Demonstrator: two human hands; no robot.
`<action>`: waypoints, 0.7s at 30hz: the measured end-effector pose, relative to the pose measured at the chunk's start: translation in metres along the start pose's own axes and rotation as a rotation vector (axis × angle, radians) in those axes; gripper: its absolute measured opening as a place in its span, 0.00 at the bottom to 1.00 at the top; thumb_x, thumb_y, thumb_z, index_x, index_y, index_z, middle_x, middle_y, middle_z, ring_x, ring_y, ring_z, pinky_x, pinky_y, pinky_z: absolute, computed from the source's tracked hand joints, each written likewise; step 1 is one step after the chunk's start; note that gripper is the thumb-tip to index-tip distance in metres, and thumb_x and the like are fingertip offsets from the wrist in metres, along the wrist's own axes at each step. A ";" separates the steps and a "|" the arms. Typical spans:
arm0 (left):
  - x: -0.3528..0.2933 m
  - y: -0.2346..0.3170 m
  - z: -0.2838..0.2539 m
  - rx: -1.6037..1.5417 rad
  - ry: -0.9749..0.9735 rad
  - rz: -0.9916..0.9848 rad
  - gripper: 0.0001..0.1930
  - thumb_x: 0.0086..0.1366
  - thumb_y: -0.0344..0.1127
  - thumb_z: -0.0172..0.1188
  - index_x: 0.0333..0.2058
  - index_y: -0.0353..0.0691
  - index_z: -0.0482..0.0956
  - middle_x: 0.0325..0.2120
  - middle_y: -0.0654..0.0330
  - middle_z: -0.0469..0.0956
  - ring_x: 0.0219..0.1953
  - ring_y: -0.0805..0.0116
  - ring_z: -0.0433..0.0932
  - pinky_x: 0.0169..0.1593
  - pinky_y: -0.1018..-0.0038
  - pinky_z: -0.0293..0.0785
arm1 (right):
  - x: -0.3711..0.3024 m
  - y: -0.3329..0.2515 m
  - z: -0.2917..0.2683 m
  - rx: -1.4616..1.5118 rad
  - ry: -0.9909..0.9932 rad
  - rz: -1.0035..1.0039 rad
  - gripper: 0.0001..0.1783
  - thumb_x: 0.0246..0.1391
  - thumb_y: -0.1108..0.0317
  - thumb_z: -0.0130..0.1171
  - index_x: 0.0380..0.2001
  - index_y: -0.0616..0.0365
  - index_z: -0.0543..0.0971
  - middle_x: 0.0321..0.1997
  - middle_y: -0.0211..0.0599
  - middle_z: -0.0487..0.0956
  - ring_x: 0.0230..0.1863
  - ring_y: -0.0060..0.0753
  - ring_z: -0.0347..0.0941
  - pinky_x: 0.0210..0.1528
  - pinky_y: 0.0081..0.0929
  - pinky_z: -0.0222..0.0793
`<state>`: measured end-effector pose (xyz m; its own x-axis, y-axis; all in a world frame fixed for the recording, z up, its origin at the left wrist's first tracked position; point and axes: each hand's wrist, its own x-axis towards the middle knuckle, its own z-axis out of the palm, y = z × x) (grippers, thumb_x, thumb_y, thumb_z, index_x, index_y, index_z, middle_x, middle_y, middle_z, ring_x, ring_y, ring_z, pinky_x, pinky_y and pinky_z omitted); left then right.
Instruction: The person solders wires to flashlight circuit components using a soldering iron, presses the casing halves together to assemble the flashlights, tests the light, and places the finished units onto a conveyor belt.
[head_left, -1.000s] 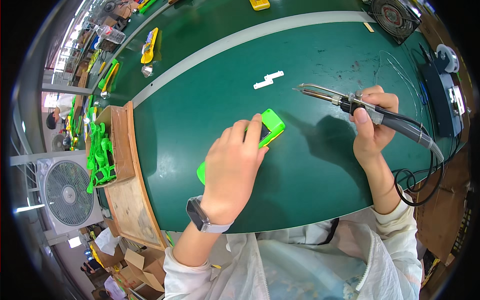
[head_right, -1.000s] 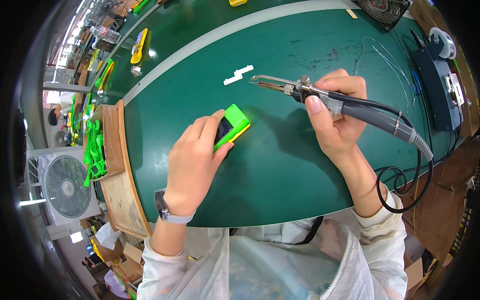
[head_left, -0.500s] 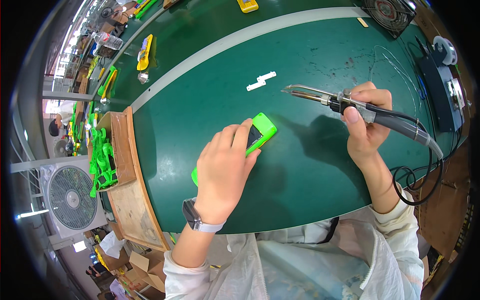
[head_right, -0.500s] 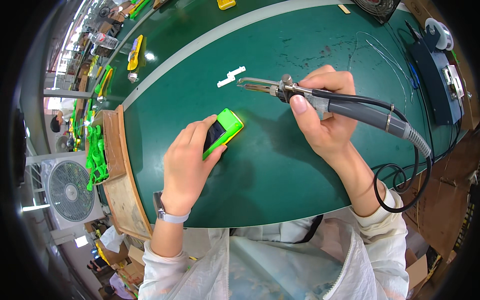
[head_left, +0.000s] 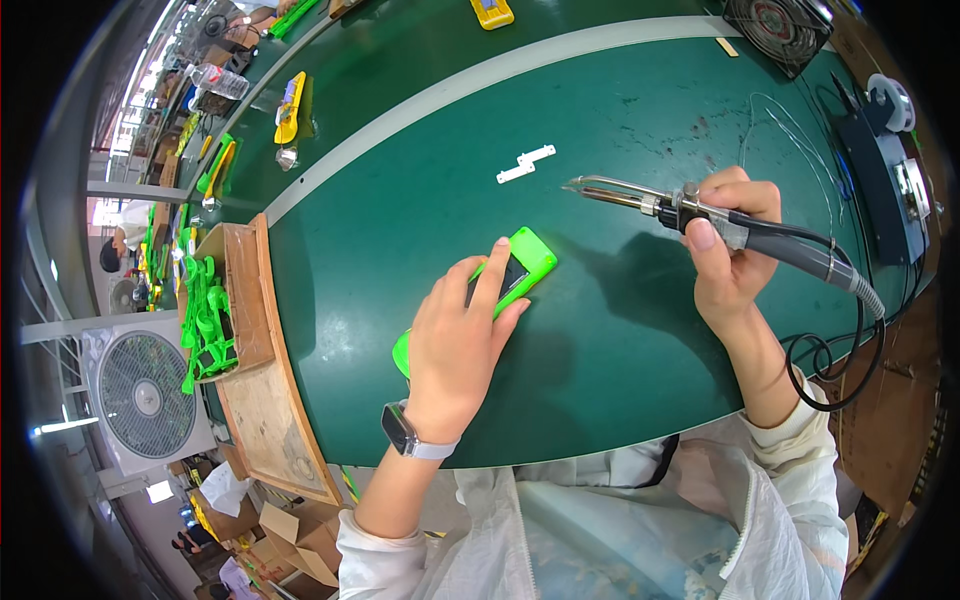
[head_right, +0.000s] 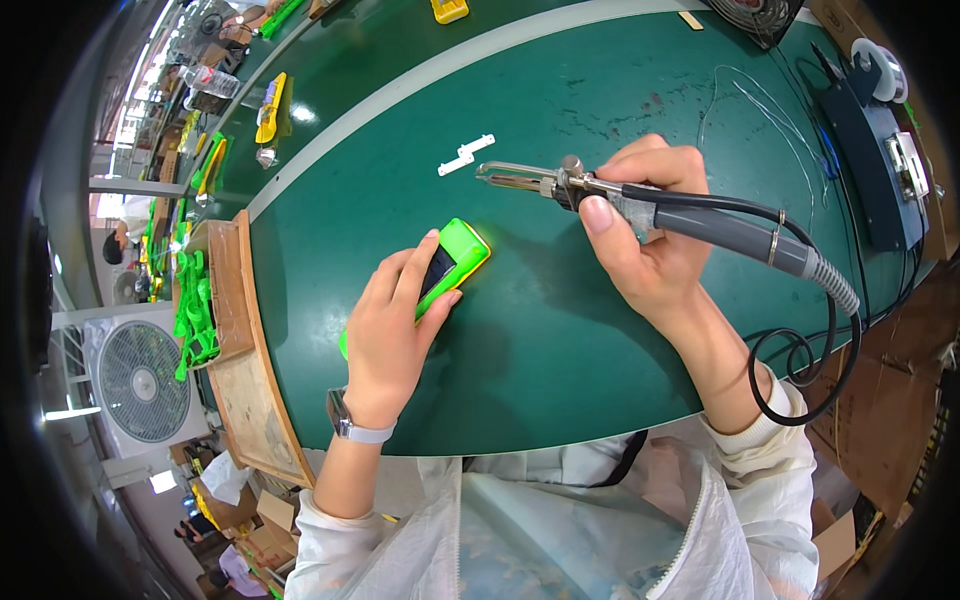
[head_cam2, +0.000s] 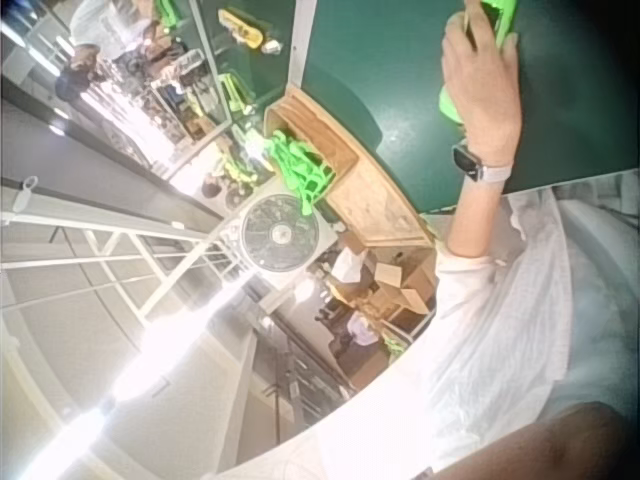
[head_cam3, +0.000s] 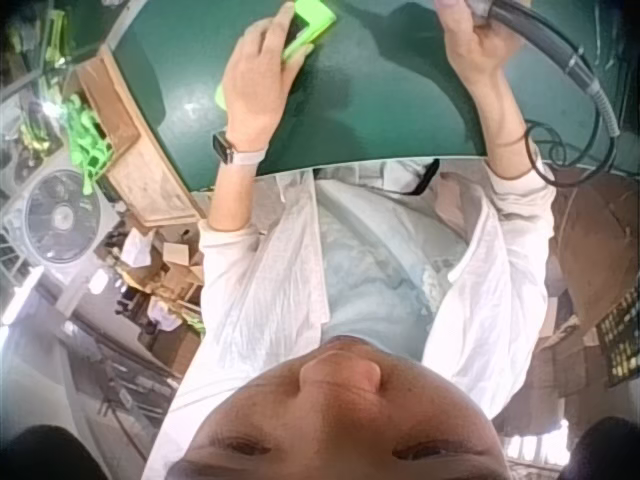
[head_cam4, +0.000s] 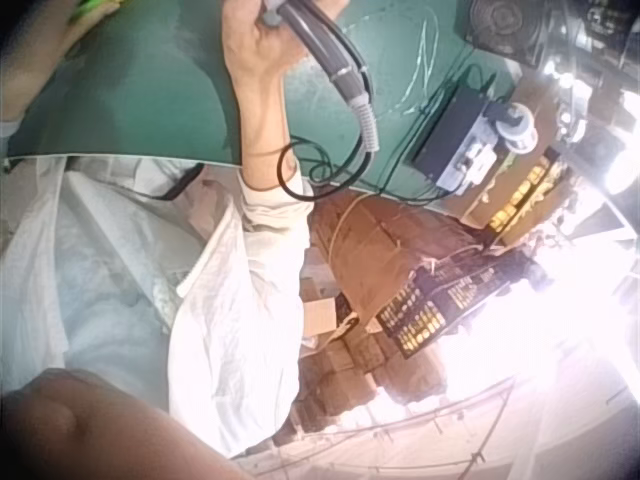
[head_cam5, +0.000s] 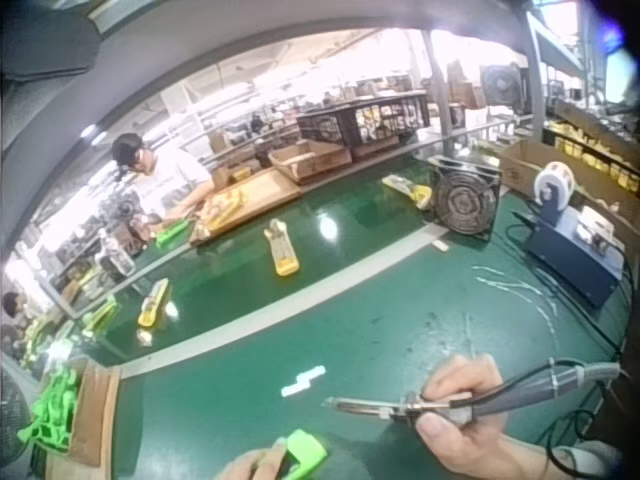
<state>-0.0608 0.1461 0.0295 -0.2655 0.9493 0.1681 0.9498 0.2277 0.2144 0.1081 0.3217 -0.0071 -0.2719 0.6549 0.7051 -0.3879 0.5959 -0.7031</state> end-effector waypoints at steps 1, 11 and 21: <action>0.000 -0.001 0.001 0.001 0.005 0.003 0.30 0.56 0.37 0.66 0.57 0.42 0.69 0.43 0.55 0.73 0.39 0.58 0.74 0.40 0.65 0.73 | 0.000 0.000 0.000 0.002 0.000 0.003 0.13 0.50 0.74 0.60 0.36 0.61 0.67 0.30 0.37 0.73 0.27 0.20 0.66 0.29 0.19 0.62; 0.006 0.002 -0.005 -0.237 -0.006 -0.067 0.27 0.53 0.30 0.67 0.53 0.39 0.71 0.43 0.55 0.74 0.40 0.54 0.74 0.46 0.63 0.71 | 0.000 0.001 -0.003 -0.007 -0.005 -0.014 0.13 0.50 0.74 0.60 0.37 0.61 0.67 0.30 0.37 0.73 0.26 0.19 0.65 0.29 0.19 0.61; 0.022 0.027 -0.020 0.309 -0.153 -0.070 0.27 0.41 0.32 0.73 0.42 0.35 0.75 0.31 0.57 0.77 0.37 0.62 0.76 0.36 0.68 0.75 | 0.005 0.005 -0.011 -0.024 0.163 0.035 0.13 0.52 0.72 0.59 0.37 0.60 0.67 0.30 0.35 0.70 0.26 0.18 0.62 0.29 0.17 0.61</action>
<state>-0.0447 0.1690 0.0579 -0.3265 0.9451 0.0116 0.9415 0.3263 -0.0849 0.1146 0.3334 -0.0080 -0.1375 0.7414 0.6568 -0.3593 0.5806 -0.7306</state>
